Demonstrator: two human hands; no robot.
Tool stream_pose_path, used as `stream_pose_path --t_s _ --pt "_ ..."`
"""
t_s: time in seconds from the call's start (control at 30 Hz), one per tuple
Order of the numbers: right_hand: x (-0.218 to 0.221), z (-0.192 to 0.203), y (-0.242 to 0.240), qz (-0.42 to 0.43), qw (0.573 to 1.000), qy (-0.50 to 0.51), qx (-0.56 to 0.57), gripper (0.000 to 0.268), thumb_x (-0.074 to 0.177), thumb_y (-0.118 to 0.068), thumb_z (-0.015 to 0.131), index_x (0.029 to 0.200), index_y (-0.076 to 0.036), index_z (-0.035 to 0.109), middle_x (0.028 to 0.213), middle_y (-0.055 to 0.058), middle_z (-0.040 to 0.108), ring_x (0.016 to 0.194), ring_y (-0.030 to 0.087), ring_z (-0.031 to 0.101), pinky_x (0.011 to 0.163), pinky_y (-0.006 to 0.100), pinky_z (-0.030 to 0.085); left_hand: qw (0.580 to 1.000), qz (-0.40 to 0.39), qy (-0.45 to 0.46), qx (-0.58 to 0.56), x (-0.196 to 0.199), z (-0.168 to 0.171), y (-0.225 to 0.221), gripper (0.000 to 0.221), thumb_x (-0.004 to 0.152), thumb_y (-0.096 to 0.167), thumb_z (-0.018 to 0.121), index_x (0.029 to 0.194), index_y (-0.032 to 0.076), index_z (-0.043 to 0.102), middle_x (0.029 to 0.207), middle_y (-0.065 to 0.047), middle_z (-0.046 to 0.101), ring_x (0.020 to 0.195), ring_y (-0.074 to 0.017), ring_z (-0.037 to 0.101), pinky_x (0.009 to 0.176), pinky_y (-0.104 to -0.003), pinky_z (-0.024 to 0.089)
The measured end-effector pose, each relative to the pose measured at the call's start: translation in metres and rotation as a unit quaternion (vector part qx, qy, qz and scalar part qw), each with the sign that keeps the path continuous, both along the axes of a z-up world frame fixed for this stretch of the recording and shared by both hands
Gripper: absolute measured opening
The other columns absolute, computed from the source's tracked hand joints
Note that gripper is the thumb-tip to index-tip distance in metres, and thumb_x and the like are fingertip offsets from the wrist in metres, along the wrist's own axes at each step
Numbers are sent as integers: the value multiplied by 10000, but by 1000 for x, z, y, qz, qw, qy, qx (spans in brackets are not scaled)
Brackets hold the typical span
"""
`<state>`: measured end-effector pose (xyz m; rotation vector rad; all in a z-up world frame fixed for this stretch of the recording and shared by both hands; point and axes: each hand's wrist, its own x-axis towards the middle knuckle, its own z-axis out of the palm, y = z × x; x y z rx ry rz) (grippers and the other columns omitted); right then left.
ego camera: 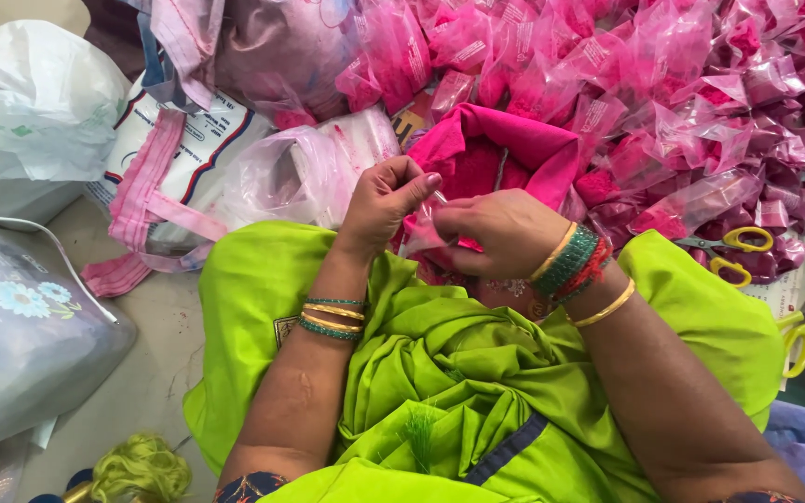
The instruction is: The person packages pink powder into small plastic bags using a spoon.
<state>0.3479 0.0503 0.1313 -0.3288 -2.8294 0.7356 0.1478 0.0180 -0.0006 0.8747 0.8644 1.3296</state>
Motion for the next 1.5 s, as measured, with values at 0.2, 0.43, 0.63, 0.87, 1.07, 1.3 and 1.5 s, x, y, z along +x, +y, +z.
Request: stream_pose_path --t_s 0.2,0.43,0.63,0.87,1.07,1.3,1.5 --pt "-3 -20 -3 -176 906 -384 28 434 979 -431 612 1367 -245 555 940 86 723 938 332 715 756 484 562 994 7 98 45 8 10 -8 168 974 112 748 844 47 666 740 67 593 681 -14 485 613 -186 392" --pt "23 -60 12 -118 970 -152 148 290 793 -337 667 1061 -328 777 1422 1 623 1326 381 489 826 542 521 895 54 350 272 10 64 -13 722 663 257 940 1266 100 575 1117 -76 625 1083 -224 565 967 -371 470" --pt "31 -51 22 -13 992 -116 -45 292 916 -222 620 1187 -213 730 1323 96 651 1242 328 584 1024 481 509 835 -20 472 284 22 42 -17 865 702 146 877 1466 171 471 1145 -115 696 1084 -322 668 964 -432 516" --pt "26 -6 16 -31 976 43 -213 356 846 -46 691 1202 -61 677 1091 127 729 979 307 729 858 381 576 911 -13 383 149 20 34 -16 763 777 15 752 1472 178 479 1045 -102 693 948 -239 732 863 -349 600" --pt "47 -7 22 -158 934 49 -316 254 879 -37 716 1134 -28 719 897 56 752 798 88 669 720 250 564 945 -31 278 167 21 17 -10 791 791 -25 778 1481 174 445 1095 -38 631 1012 -117 664 891 -289 577" --pt "71 -59 75 -445 836 150 -286 126 984 -87 717 1045 23 716 820 69 712 637 99 648 576 279 538 943 -29 296 148 17 15 -7 824 728 -52 762 1460 162 451 985 -32 571 899 -114 605 816 -258 536" --pt "42 -111 85 -585 753 -69 -295 252 921 -250 727 1080 -60 771 716 123 715 623 257 723 567 410 587 949 -27 285 133 18 13 -6 823 739 -52 749 1469 165 440 927 -14 560 848 -96 589 788 -251 525"
